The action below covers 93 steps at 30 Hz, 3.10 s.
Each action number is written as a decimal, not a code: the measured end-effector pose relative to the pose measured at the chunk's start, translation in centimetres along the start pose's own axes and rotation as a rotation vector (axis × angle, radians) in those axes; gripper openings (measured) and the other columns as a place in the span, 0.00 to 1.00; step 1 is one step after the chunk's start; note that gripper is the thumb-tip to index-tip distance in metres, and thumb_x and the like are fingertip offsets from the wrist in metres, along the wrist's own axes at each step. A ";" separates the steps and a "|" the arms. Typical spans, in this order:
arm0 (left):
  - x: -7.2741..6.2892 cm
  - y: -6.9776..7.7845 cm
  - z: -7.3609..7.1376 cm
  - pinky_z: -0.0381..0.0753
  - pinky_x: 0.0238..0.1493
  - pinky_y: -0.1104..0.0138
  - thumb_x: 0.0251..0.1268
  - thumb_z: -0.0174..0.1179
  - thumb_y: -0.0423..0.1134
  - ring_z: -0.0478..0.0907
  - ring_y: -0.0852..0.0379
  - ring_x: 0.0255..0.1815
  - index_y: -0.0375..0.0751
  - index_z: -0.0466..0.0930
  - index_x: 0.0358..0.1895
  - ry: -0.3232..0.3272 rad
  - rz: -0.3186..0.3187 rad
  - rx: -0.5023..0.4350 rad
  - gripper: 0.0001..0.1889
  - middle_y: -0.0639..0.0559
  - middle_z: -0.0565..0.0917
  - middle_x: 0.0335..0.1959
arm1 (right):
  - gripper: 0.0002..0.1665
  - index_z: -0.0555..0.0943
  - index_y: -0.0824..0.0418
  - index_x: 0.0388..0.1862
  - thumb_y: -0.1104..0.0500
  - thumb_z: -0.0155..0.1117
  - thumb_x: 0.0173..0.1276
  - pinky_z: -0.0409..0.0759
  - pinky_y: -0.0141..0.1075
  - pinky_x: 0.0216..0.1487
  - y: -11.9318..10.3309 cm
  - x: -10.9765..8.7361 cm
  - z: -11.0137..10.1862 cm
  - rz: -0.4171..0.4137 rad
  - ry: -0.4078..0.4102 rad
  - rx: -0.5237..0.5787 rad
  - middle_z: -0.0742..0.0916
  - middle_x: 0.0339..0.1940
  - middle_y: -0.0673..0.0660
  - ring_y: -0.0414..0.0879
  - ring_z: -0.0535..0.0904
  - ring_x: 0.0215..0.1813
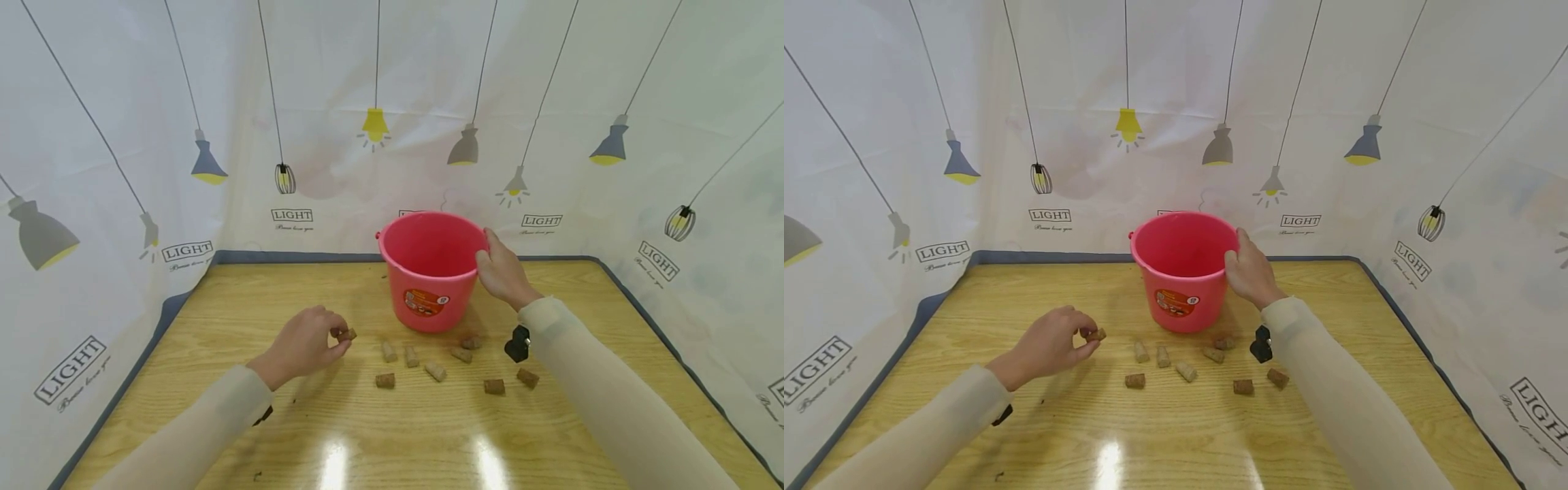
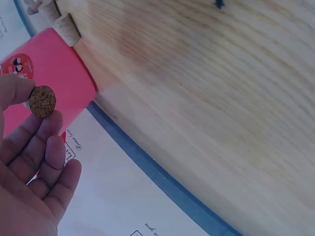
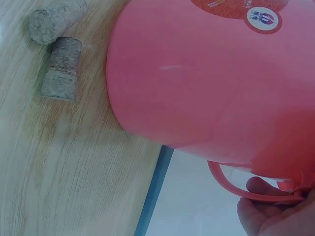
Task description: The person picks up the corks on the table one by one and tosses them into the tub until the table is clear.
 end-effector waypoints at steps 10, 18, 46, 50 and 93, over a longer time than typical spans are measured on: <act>1.1 1.2 -0.9 0.80 0.37 0.64 0.61 0.72 0.39 0.77 0.60 0.31 0.48 0.87 0.31 0.038 0.041 -0.019 0.03 0.60 0.85 0.28 | 0.39 0.40 0.64 0.85 0.53 0.32 0.81 0.49 0.58 0.80 0.0 -0.1 0.0 -0.009 -0.005 0.009 0.54 0.85 0.62 0.60 0.49 0.84; 2.0 2.1 -1.8 0.80 0.38 0.65 0.60 0.73 0.38 0.76 0.62 0.31 0.48 0.86 0.31 0.097 0.083 -0.025 0.04 0.60 0.85 0.28 | 0.39 0.41 0.65 0.85 0.53 0.32 0.81 0.50 0.59 0.80 -0.1 0.0 0.0 -0.022 0.002 0.007 0.55 0.85 0.62 0.60 0.49 0.83; 5.1 3.9 -4.6 0.80 0.38 0.64 0.62 0.72 0.37 0.78 0.59 0.32 0.44 0.87 0.33 0.238 0.163 -0.039 0.03 0.56 0.86 0.29 | 0.39 0.42 0.65 0.85 0.53 0.32 0.81 0.50 0.58 0.80 0.1 0.1 0.0 -0.013 0.008 -0.009 0.55 0.85 0.62 0.60 0.50 0.83; 5.4 4.1 -5.0 0.79 0.38 0.64 0.62 0.71 0.37 0.78 0.59 0.32 0.44 0.87 0.33 0.248 0.168 -0.034 0.03 0.56 0.86 0.29 | 0.39 0.42 0.64 0.85 0.53 0.32 0.81 0.50 0.58 0.80 0.1 0.1 0.0 -0.011 0.010 -0.009 0.55 0.85 0.62 0.60 0.50 0.83; 10.6 7.3 -8.0 0.78 0.40 0.64 0.66 0.70 0.41 0.78 0.55 0.34 0.42 0.88 0.37 0.327 0.214 0.049 0.06 0.53 0.88 0.33 | 0.39 0.44 0.66 0.85 0.55 0.33 0.80 0.49 0.57 0.80 -0.2 0.2 0.0 -0.010 0.014 -0.019 0.56 0.84 0.63 0.61 0.50 0.83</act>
Point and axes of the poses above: each hand's wrist, its own x-axis towards the middle knuckle, its own z-axis out of the palm, y = z × x, the point moved 9 cm from there along x, towards the middle knuckle
